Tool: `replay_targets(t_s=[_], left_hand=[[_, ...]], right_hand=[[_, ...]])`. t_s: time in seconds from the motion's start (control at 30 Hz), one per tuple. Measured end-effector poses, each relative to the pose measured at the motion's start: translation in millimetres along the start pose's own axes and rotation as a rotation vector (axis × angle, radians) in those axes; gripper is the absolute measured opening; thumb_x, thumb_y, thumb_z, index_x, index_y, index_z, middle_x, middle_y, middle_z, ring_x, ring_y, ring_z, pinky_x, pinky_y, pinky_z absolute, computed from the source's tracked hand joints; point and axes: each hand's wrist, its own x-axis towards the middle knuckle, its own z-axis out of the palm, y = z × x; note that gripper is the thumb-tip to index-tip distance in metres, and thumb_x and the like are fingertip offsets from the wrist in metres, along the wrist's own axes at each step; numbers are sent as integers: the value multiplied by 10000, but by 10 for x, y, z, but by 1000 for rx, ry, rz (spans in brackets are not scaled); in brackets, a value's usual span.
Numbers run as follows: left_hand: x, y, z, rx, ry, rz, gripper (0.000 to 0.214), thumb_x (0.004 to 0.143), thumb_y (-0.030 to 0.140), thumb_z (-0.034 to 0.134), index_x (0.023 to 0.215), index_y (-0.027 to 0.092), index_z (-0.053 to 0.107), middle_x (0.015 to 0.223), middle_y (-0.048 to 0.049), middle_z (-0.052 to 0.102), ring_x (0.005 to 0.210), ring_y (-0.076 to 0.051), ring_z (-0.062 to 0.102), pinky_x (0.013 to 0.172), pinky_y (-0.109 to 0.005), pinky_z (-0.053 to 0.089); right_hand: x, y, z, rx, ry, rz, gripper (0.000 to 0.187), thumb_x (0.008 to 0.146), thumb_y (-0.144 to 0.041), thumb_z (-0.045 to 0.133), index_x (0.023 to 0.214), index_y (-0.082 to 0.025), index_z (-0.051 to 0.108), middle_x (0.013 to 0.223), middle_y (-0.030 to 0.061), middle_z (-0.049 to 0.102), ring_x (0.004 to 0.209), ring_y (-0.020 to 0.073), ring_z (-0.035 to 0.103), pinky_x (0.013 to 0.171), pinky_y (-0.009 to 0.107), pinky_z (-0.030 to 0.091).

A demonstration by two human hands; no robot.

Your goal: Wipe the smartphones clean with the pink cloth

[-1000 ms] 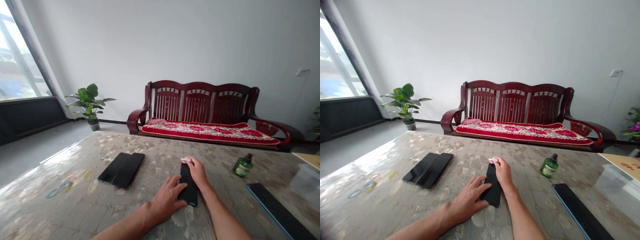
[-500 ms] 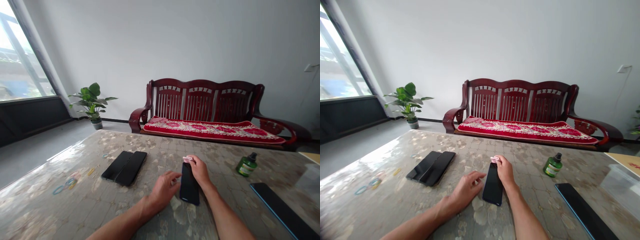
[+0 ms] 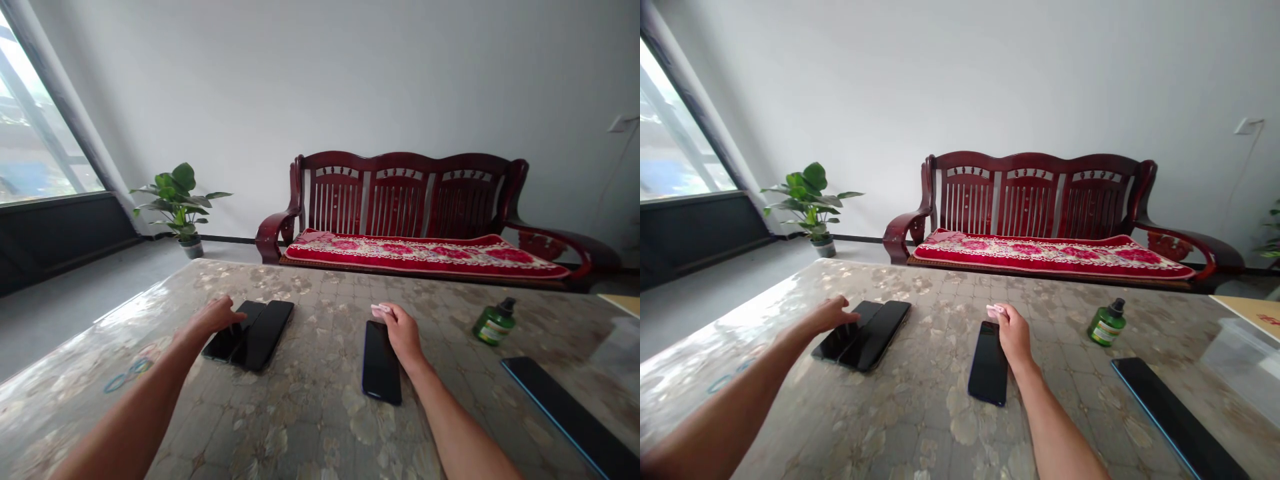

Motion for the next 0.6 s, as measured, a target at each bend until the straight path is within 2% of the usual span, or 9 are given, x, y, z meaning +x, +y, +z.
replay_targets(t_s=[0.1,0.3,0.4,0.5,0.6], left_hand=[[59,-76,39,-7,-70,-14,669,614,534,716,1114,98,636,1164,-221,633,1032,-369,631,785,-381,519],[99,31,49,-88,-146,-27,772,496,461,806,1179,174,588,1293,-190,568,939,-323,659,610,-306,527],[123,72,57,-128,-159,-36,807,467,396,822,1201,189,558,1281,-173,586,941,-310,660,592,-284,519],[126,94,51,-163,-147,-15,728,437,348,820,1107,174,596,1096,-127,684,934,-315,663,632,-296,521],[73,123,24,-207,-124,38,498,422,339,807,871,192,652,839,-49,727,861,-316,677,656,-313,523]], right_hand=[[-2,-11,-7,6,9,5,304,788,-445,523,903,-232,706,948,63,758,922,258,684,820,343,504],[-18,-34,-24,16,13,22,320,802,-470,515,903,-231,701,945,65,759,935,261,686,839,353,503],[-19,-25,-20,16,16,34,329,804,-472,514,918,-227,702,952,66,759,942,260,687,847,356,500],[-19,-17,-18,12,20,36,332,795,-474,525,924,-226,705,967,69,758,954,263,684,849,357,498],[-22,-21,-20,10,22,29,334,794,-476,524,919,-226,706,971,73,758,958,265,682,839,353,502]])
